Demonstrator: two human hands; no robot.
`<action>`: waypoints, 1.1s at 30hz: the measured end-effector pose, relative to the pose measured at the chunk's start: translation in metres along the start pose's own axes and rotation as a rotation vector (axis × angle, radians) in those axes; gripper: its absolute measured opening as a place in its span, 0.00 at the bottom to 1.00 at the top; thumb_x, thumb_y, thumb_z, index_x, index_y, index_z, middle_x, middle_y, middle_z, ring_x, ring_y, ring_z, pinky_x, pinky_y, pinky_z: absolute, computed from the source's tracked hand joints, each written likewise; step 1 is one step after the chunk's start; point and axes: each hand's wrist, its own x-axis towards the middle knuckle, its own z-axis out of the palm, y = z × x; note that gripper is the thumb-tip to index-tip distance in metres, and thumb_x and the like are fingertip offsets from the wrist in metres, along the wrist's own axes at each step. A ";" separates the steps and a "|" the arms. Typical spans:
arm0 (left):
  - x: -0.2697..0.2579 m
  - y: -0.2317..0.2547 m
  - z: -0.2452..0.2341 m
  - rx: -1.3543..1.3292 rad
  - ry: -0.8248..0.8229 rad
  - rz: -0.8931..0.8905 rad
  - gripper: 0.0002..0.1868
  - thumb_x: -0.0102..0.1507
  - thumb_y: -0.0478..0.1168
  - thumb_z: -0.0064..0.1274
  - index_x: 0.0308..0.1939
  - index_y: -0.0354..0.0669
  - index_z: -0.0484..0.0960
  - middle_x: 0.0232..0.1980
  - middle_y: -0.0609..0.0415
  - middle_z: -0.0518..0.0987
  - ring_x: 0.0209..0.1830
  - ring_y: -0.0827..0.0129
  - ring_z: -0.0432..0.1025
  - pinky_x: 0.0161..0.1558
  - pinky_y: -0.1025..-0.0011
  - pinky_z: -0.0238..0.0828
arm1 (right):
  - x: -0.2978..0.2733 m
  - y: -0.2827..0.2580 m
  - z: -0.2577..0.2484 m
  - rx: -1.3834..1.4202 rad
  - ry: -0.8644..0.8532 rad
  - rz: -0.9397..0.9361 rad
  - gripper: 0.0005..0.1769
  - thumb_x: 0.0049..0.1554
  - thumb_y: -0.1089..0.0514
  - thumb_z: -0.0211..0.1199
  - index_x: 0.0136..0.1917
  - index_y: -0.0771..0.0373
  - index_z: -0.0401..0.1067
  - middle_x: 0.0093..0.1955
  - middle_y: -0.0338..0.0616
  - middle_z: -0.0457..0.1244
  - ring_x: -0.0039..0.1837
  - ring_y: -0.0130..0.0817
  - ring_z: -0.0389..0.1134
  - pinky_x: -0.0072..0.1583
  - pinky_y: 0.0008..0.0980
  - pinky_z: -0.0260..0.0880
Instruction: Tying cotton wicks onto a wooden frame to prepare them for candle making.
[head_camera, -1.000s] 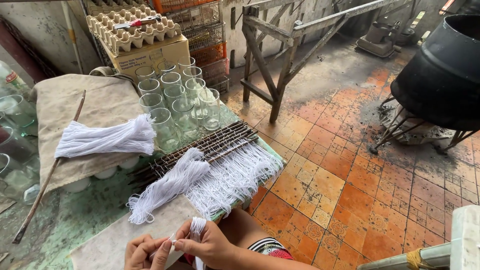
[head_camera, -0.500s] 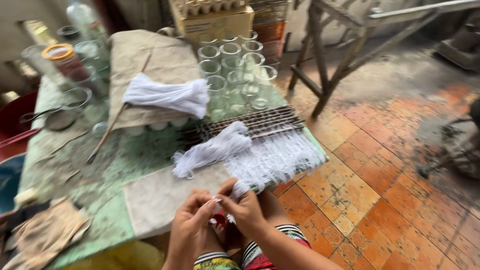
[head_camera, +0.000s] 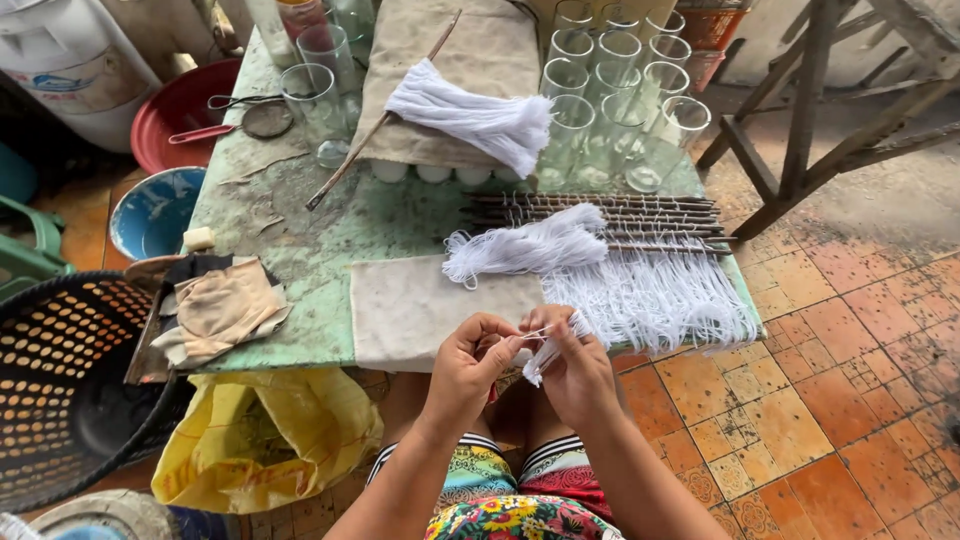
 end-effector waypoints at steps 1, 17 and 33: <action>-0.002 0.006 0.001 -0.023 -0.015 -0.017 0.06 0.63 0.34 0.63 0.43 0.35 0.86 0.16 0.55 0.67 0.08 0.77 0.66 0.17 0.83 0.63 | -0.001 -0.001 0.003 0.240 0.010 0.129 0.11 0.69 0.55 0.49 0.45 0.62 0.60 0.53 0.50 0.58 0.64 0.42 0.62 0.63 0.33 0.68; 0.002 -0.056 -0.006 0.198 -0.413 -0.158 0.10 0.75 0.46 0.45 0.48 0.45 0.77 0.29 0.55 0.72 0.32 0.71 0.69 0.40 0.67 0.70 | 0.041 -0.084 -0.021 0.040 0.101 0.024 0.46 0.55 0.46 0.61 0.82 0.56 0.49 0.79 0.51 0.54 0.68 0.40 0.66 0.78 0.49 0.59; 0.127 -0.028 -0.088 0.643 0.264 0.083 0.06 0.63 0.46 0.62 0.39 0.50 0.87 0.37 0.59 0.79 0.42 0.68 0.75 0.51 0.67 0.73 | 0.085 0.087 -0.053 -0.399 -0.041 0.096 0.31 0.62 0.61 0.65 0.75 0.67 0.62 0.72 0.57 0.61 0.75 0.44 0.59 0.73 0.45 0.60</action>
